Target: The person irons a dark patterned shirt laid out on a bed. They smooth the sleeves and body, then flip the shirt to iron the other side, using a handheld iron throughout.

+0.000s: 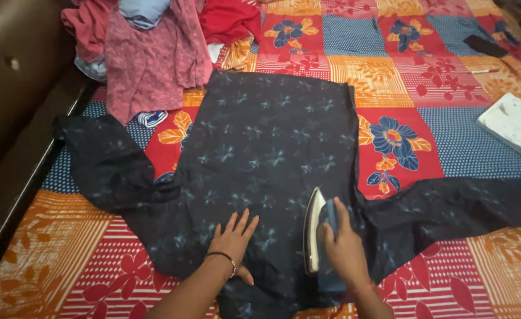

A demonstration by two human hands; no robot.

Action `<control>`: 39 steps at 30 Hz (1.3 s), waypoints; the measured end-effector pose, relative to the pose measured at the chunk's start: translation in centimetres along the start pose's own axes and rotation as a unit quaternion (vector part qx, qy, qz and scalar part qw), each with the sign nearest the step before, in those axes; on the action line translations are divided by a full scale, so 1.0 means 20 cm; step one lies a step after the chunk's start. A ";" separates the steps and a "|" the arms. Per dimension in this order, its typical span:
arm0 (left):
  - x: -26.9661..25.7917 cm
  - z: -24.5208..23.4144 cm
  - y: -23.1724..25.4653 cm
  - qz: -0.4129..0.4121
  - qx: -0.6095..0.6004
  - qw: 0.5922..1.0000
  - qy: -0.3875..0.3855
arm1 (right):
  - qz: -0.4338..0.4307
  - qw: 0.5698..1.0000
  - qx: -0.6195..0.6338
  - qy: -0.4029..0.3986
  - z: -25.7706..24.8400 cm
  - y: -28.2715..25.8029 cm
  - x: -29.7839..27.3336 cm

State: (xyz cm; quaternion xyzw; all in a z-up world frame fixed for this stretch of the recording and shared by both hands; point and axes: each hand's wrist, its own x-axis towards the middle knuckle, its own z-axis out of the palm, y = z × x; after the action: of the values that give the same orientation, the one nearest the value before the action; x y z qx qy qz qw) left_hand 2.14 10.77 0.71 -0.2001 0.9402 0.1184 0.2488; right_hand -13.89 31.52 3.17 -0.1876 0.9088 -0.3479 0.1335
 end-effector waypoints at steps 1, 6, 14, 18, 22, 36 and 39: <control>0.00 0.00 0.00 0.001 -0.004 1.000 0.005 | -0.005 1.000 -0.001 0.006 0.00 -0.01 0.03; 0.01 0.00 -0.01 0.004 -0.007 1.000 0.002 | -0.003 1.000 0.004 -0.002 0.00 -0.03 0.12; 0.01 0.00 -0.01 0.013 0.010 1.000 -0.002 | 0.021 0.999 -0.020 -0.017 -0.03 -0.06 0.10; 0.00 0.04 -0.03 0.023 0.012 0.999 0.029 | -0.007 1.000 0.004 -0.010 0.00 -0.02 0.05; 0.01 0.03 -0.01 0.011 0.004 1.000 0.024 | -0.013 1.000 -0.001 -0.026 -0.03 0.02 -0.03; -0.01 0.03 0.04 -0.098 -0.064 0.993 0.004 | -0.005 1.000 0.006 -0.029 -0.06 0.01 -0.10; -0.01 0.02 0.02 -0.088 -0.066 0.994 0.001 | -0.015 0.999 -0.002 -0.039 -0.05 0.01 -0.12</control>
State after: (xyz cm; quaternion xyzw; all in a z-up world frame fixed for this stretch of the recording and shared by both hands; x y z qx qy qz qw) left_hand 2.31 11.41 0.58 -0.2985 0.9092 0.1577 0.2435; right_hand -12.23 33.19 4.10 -0.2152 0.9007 -0.3404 0.1633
